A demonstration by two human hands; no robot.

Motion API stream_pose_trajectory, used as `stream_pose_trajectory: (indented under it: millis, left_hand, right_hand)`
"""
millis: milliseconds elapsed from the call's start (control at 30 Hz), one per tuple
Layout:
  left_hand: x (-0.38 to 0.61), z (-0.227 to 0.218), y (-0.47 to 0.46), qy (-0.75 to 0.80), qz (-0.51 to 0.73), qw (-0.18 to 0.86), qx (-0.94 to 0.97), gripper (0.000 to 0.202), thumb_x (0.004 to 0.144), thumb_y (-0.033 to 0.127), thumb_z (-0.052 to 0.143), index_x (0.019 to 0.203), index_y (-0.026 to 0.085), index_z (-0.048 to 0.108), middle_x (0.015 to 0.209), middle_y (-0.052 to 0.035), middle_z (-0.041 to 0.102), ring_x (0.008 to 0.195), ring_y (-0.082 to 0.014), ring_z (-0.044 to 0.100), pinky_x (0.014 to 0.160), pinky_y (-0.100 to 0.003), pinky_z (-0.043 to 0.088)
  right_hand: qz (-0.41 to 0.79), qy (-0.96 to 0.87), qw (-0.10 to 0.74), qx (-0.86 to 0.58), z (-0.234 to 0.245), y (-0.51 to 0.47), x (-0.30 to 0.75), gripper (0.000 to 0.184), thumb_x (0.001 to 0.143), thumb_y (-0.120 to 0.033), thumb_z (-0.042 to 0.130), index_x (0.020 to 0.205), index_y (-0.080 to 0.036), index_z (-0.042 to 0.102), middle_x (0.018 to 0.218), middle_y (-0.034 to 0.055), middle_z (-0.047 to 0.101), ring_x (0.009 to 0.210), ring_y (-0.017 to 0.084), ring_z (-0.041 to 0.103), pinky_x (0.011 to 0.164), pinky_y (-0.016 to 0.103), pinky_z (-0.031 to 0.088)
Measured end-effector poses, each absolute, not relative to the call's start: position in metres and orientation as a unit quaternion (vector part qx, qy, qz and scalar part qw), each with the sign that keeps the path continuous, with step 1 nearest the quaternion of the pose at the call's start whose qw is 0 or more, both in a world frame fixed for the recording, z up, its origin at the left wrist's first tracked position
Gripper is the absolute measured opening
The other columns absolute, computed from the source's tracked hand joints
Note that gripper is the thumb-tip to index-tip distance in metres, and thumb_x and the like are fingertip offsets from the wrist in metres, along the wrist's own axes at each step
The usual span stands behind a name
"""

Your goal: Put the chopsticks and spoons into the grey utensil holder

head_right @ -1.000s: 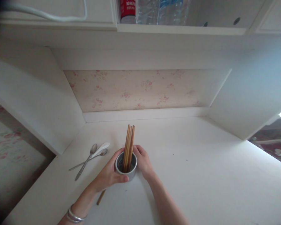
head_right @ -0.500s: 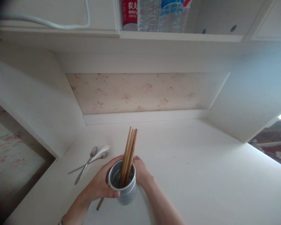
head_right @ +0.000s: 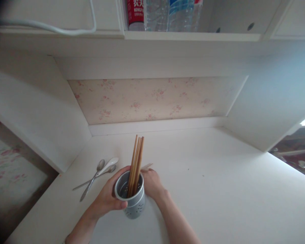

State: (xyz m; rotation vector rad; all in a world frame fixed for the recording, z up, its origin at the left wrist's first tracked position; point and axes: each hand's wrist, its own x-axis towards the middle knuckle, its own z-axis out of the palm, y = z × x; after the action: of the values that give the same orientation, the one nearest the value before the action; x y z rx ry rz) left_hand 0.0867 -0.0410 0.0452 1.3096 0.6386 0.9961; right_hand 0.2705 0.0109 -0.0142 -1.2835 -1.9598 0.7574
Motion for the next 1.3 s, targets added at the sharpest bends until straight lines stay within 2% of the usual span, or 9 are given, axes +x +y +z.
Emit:
stream_pose_trajectory:
  millis: [100, 200, 367, 500, 567, 733, 967, 1067, 1300]
  left_hand:
    - [0.087, 0.046, -0.041, 0.291, 0.446, 0.626, 0.571, 0.091, 0.056, 0.030, 0.087, 0.136, 0.022, 0.044, 0.139, -0.0137, 0.050, 0.129, -0.0347, 0.045, 0.109, -0.047, 0.033]
    - [0.089, 0.045, -0.041, 0.305, 0.449, 0.615, 0.572, 0.091, 0.057, 0.027, 0.086, 0.137, 0.022, 0.043, 0.138, -0.0132, 0.051, 0.128, -0.0337, 0.046, 0.109, -0.046, 0.033]
    - [0.095, 0.040, -0.039, 0.346, 0.460, 0.575, 0.581, 0.088, 0.061, 0.023, 0.084, 0.137, 0.024, 0.041, 0.139, -0.0117, 0.051, 0.128, -0.0309, 0.046, 0.110, -0.044, 0.033]
    - [0.103, 0.034, -0.037, 0.386, 0.471, 0.536, 0.585, 0.086, 0.062, 0.024, 0.084, 0.137, 0.025, 0.042, 0.137, -0.0110, 0.052, 0.128, -0.0302, 0.046, 0.110, -0.043, 0.033]
    - [0.107, 0.030, -0.036, 0.391, 0.475, 0.533, 0.581, 0.087, 0.062, 0.024, 0.084, 0.137, 0.024, 0.042, 0.137, -0.0113, 0.052, 0.128, -0.0305, 0.047, 0.110, -0.044, 0.034]
    - [0.113, 0.022, -0.031, 0.376, 0.492, 0.560, 0.550, 0.090, 0.061, 0.024, 0.085, 0.138, 0.023, 0.039, 0.137, -0.0132, 0.052, 0.127, -0.0305, 0.048, 0.111, -0.046, 0.032]
    - [0.118, 0.019, -0.031, 0.377, 0.475, 0.565, 0.559, 0.095, 0.056, 0.021, 0.087, 0.138, 0.023, 0.038, 0.137, -0.0131, 0.051, 0.128, -0.0296, 0.047, 0.112, -0.044, 0.030]
    - [0.121, 0.016, -0.031, 0.373, 0.471, 0.570, 0.559, 0.093, 0.057, 0.022, 0.086, 0.137, 0.024, 0.037, 0.137, -0.0125, 0.051, 0.127, -0.0294, 0.047, 0.111, -0.044, 0.032]
    - [0.122, 0.016, -0.031, 0.361, 0.477, 0.562, 0.571, 0.090, 0.057, 0.021, 0.086, 0.134, 0.026, 0.040, 0.139, -0.0104, 0.049, 0.129, -0.0304, 0.044, 0.110, -0.044, 0.033]
  right_hand:
    - [0.264, -0.724, 0.362, -0.525, -0.008, 0.017, 0.284, 0.017, 0.086, -0.033, 0.055, 0.093, -0.026, 0.067, 0.083, 0.0048, 0.073, 0.071, 0.022, 0.066, 0.068, 0.032, 0.046]
    - [0.297, -0.602, 0.489, -0.556, -0.006, 0.025, 0.292, 0.030, 0.093, -0.043, 0.042, 0.107, -0.025, 0.060, 0.096, 0.0063, 0.070, 0.070, 0.019, 0.065, 0.064, 0.032, 0.050]
    - [0.349, -0.392, 0.705, -0.477, 0.005, 0.031, 0.300, 0.040, 0.088, -0.047, 0.053, 0.120, -0.023, 0.050, 0.103, 0.0065, 0.064, 0.077, 0.017, 0.067, 0.068, 0.034, 0.057]
    - [0.309, -0.339, 0.776, -0.433, 0.020, 0.024, 0.305, 0.062, 0.086, -0.038, 0.062, 0.138, -0.029, 0.031, 0.104, 0.0043, 0.065, 0.070, 0.013, 0.067, 0.071, 0.035, 0.057]
    - [0.289, -0.323, 0.796, -0.423, 0.027, 0.021, 0.306, 0.063, 0.085, -0.036, 0.063, 0.139, -0.029, 0.031, 0.107, 0.0053, 0.065, 0.072, 0.013, 0.067, 0.072, 0.035, 0.057]
    - [0.264, -0.260, 0.844, -0.388, 0.035, 0.017, 0.310, 0.036, 0.084, -0.038, 0.064, 0.115, -0.023, 0.054, 0.105, 0.0041, 0.065, 0.078, 0.012, 0.067, 0.079, 0.034, 0.055]
    - [0.309, -0.311, 0.823, -0.361, 0.038, 0.006, 0.299, 0.025, 0.083, -0.035, 0.066, 0.103, -0.021, 0.059, 0.085, 0.0020, 0.068, 0.076, 0.015, 0.066, 0.074, 0.033, 0.054]
    - [0.309, -0.396, 0.764, -0.404, 0.032, 0.002, 0.290, 0.026, 0.083, -0.035, 0.066, 0.103, -0.020, 0.060, 0.083, 0.0040, 0.069, 0.074, 0.016, 0.066, 0.066, 0.030, 0.054]
    - [0.320, -0.553, 0.606, -0.474, 0.022, -0.001, 0.281, 0.026, 0.084, -0.039, 0.064, 0.103, -0.021, 0.065, 0.095, 0.0069, 0.070, 0.083, 0.020, 0.066, 0.074, 0.034, 0.054]
